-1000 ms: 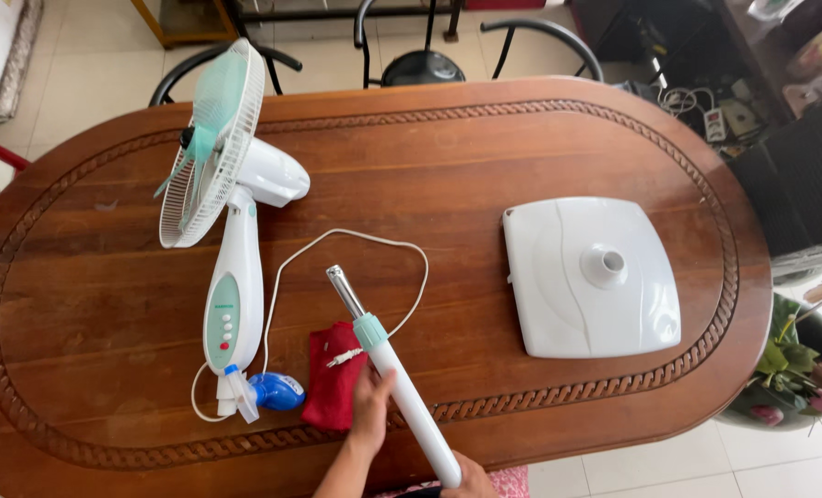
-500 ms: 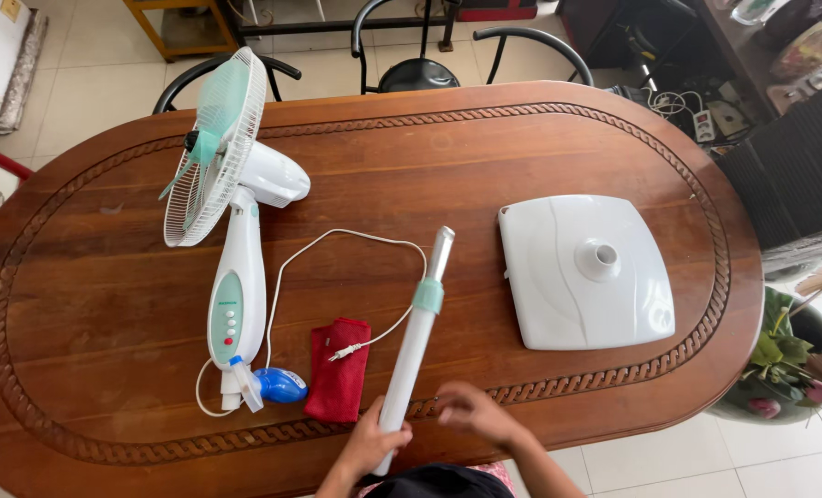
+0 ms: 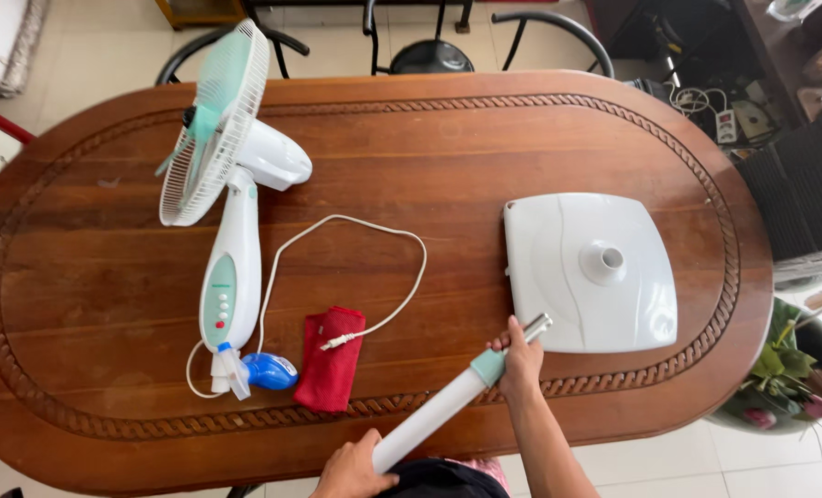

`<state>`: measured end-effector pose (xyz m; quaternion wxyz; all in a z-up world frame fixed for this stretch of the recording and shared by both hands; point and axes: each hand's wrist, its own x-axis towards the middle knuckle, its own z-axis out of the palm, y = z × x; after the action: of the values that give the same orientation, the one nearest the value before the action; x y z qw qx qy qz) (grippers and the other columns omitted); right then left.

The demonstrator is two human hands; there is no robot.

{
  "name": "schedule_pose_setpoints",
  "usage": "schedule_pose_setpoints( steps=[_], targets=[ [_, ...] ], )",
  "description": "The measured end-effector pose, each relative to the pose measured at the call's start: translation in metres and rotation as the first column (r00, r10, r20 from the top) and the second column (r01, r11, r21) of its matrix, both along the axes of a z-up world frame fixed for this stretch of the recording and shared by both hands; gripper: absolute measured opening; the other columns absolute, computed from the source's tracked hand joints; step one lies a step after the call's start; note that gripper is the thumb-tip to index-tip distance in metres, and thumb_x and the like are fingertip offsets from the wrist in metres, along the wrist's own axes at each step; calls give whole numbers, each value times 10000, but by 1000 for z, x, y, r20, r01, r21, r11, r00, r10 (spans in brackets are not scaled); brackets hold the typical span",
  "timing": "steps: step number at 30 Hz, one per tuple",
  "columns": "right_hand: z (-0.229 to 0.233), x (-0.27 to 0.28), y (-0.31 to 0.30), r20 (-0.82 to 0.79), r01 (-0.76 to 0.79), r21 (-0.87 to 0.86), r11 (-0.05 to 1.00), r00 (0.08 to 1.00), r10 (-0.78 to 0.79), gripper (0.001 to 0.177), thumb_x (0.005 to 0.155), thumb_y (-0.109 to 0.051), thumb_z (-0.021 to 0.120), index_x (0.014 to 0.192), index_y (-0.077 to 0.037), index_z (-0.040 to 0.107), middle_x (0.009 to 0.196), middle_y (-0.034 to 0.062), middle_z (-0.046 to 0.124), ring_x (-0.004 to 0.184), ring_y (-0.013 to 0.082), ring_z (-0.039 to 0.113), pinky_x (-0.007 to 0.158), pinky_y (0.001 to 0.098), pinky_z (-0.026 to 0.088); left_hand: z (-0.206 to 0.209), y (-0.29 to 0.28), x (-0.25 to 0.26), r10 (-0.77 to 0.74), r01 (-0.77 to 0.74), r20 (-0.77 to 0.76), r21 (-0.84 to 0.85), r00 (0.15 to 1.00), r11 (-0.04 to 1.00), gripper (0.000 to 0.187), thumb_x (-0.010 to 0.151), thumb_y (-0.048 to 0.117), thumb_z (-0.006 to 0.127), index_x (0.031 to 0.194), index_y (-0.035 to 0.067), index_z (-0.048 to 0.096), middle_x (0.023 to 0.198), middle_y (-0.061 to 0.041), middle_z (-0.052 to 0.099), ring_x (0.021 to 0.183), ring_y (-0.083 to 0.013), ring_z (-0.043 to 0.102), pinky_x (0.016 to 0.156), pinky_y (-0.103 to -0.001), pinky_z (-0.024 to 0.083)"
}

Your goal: The person disassembles a table fan on a wooden table, removing the base, stand, and fan blade. They then spray the fan blade with a cleaning solution and wipe it with a red cloth.

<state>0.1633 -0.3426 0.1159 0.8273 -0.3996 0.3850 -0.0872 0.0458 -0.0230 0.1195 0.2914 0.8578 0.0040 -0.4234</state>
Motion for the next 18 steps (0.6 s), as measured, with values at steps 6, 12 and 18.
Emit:
schedule_pose_setpoints(
  steps=[6, 12, 18],
  targets=[
    [10, 43, -34, 61, -178, -29, 984, 982, 179, 238, 977, -98, 626, 843, -98, 430, 646, 29, 472, 559, 168, 510, 594, 370, 533, 32, -35, 6, 108, -98, 47, -177, 993, 979, 444, 670, 207, 742, 1102, 132, 671, 939, -196, 770, 986, -382, 741, 924, -438, 570],
    [24, 76, -49, 9, -288, -139, 948, 956, 292, 182, 988, -148, 649, 937, -75, 491, 707, 52, 545, 614, 188, 578, 619, 375, 544, 5, -59, -2, 226, -214, 113, -106, 967, 971, 523, 638, 258, 810, 1143, 185, 697, 939, -169, 787, 1008, -351, 747, 903, -428, 582],
    [23, 85, -110, -191, -474, -630, 615, 862, 469, 459, 953, -338, 649, 1329, -90, 555, 1218, 100, 674, 1141, 244, 626, 948, 418, 517, -19, -83, 16, 354, -286, 216, -290, 910, 913, 615, 649, 311, 888, 1167, 58, 676, 916, -192, 783, 903, -303, 785, 817, -415, 609]
  ],
)
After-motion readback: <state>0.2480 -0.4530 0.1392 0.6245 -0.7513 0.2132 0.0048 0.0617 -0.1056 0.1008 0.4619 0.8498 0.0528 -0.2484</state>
